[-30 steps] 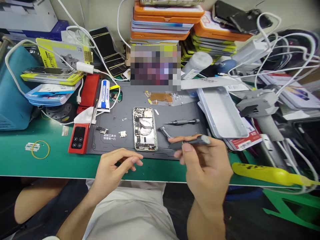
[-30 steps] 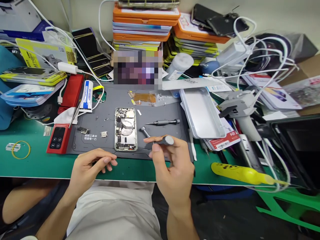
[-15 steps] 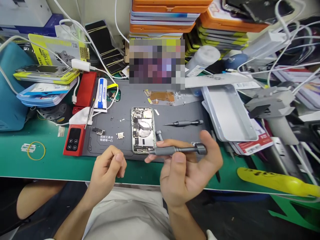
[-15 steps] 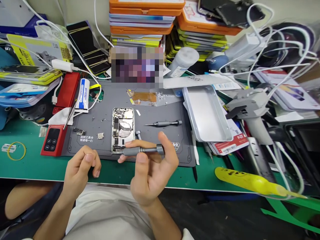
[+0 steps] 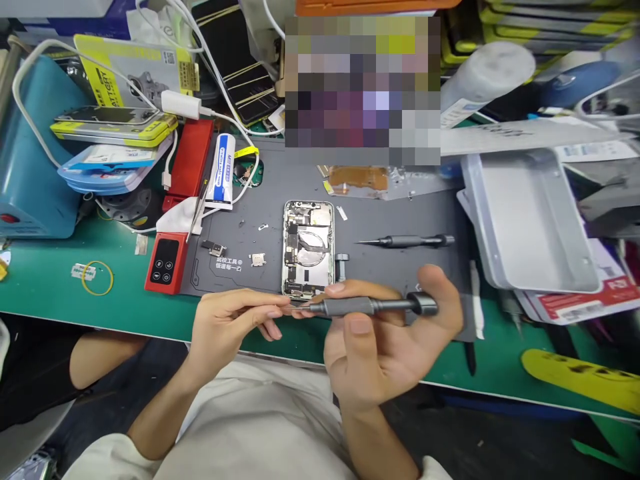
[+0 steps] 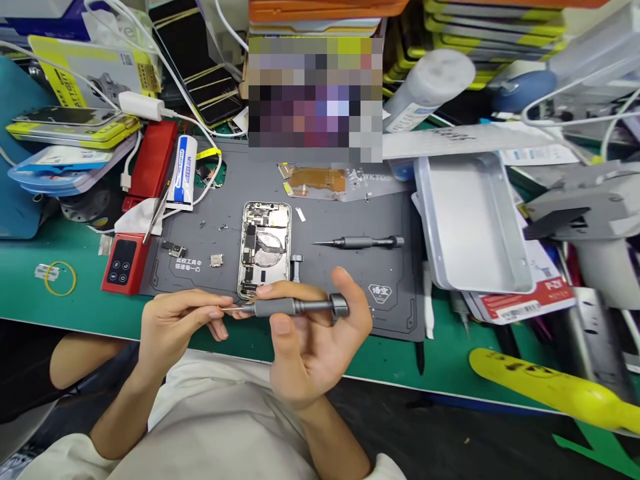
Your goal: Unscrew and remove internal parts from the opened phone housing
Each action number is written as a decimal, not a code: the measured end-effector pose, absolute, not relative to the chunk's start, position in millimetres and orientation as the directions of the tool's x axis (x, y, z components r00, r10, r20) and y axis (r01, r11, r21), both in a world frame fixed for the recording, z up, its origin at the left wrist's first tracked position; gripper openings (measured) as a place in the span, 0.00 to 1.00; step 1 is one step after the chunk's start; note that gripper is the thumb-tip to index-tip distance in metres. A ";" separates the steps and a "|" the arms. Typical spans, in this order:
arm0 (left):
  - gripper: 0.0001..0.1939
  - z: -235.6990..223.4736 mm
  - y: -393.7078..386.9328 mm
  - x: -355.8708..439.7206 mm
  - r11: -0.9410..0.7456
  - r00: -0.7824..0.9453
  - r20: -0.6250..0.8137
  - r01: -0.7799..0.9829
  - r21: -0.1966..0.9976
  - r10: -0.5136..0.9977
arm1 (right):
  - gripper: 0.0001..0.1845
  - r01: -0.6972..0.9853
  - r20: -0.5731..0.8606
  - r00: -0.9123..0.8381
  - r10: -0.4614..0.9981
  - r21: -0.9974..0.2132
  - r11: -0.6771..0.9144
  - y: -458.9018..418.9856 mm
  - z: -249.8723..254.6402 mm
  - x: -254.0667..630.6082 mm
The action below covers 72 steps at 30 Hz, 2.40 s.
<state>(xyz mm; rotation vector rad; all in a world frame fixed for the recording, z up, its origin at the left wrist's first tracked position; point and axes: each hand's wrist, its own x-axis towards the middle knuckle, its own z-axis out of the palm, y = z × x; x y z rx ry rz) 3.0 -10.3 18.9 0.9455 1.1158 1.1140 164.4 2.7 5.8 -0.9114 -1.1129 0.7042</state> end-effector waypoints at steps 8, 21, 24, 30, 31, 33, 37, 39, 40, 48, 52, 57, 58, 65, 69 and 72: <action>0.07 17.0 -12.4 2.7 0.143 0.090 -0.132 -0.125 0.982 0.987 | 0.33 -0.027 0.459 0.274 0.845 -0.875 0.484 1.9 2.3 165.0; 0.08 13.1 -11.8 1.2 0.098 0.102 -0.089 -0.089 0.991 0.991 | 0.29 -0.069 0.397 0.322 0.860 -0.896 0.439 2.5 4.0 160.7; 0.08 12.7 -12.9 2.0 0.094 0.101 -0.084 -0.104 0.990 0.991 | 0.29 -0.082 0.387 0.319 0.865 -0.898 0.432 2.1 4.8 161.2; 0.09 12.3 -11.6 3.0 0.056 0.106 -0.045 -0.110 0.992 0.993 | 0.29 -0.098 0.366 0.306 0.879 -0.906 0.411 1.8 5.8 162.4; 0.09 12.4 -11.5 2.9 0.055 0.109 -0.043 -0.110 0.992 0.993 | 0.29 -0.099 0.369 0.304 0.878 -0.905 0.415 2.0 5.7 162.4; 0.09 12.6 -11.7 2.8 0.060 0.109 -0.047 -0.118 0.991 0.993 | 0.29 -0.103 0.376 0.301 0.876 -0.901 0.422 2.5 5.3 162.5; 0.09 11.6 -13.0 2.6 0.080 0.111 -0.067 -0.124 0.989 0.992 | 0.30 -0.106 0.376 0.300 0.877 -0.900 0.422 2.9 4.5 163.0; 0.09 10.7 -13.4 2.5 0.091 0.114 -0.078 -0.119 0.989 0.990 | 0.30 -0.109 0.369 0.300 0.880 -0.903 0.416 2.8 4.6 163.2; 0.09 10.3 -13.5 2.4 0.094 0.115 -0.080 -0.117 0.989 0.990 | 0.30 -0.112 0.364 0.300 0.881 -0.904 0.412 2.8 4.7 163.2; 0.10 12.8 -14.6 2.0 0.081 0.123 -0.072 -0.076 0.994 0.990 | 0.30 -0.125 0.344 0.299 0.890 -0.911 0.393 2.5 6.3 162.3; 0.11 13.6 -15.4 0.8 0.062 0.137 -0.061 -0.004 0.998 0.989 | 0.29 -0.121 0.333 0.313 0.890 -0.915 0.385 3.1 6.9 162.0; 0.12 13.5 -14.9 -0.7 0.048 0.149 -0.053 0.038 0.998 0.987 | 0.29 -0.081 0.340 0.321 0.884 -0.920 0.383 2.9 6.8 162.2; 0.12 13.5 -14.7 -0.8 0.046 0.150 -0.051 0.036 0.998 0.987 | 0.29 -0.079 0.338 0.320 0.885 -0.921 0.381 2.6 6.5 162.2; 0.11 14.7 -13.3 -1.1 0.044 0.153 -0.044 0.002 0.999 0.987 | 0.30 -0.143 0.318 0.286 0.904 -0.919 0.368 1.7 4.0 161.1; 0.11 14.9 -13.5 -1.8 0.044 0.157 -0.044 0.000 0.999 0.987 | 0.30 -0.144 0.321 0.292 0.901 -0.917 0.373 2.4 4.6 161.6; 0.10 14.2 -13.8 -2.2 0.044 0.168 -0.046 0.015 0.999 0.985 | 0.29 -0.151 0.305 0.297 0.905 -0.921 0.360 2.0 4.9 162.7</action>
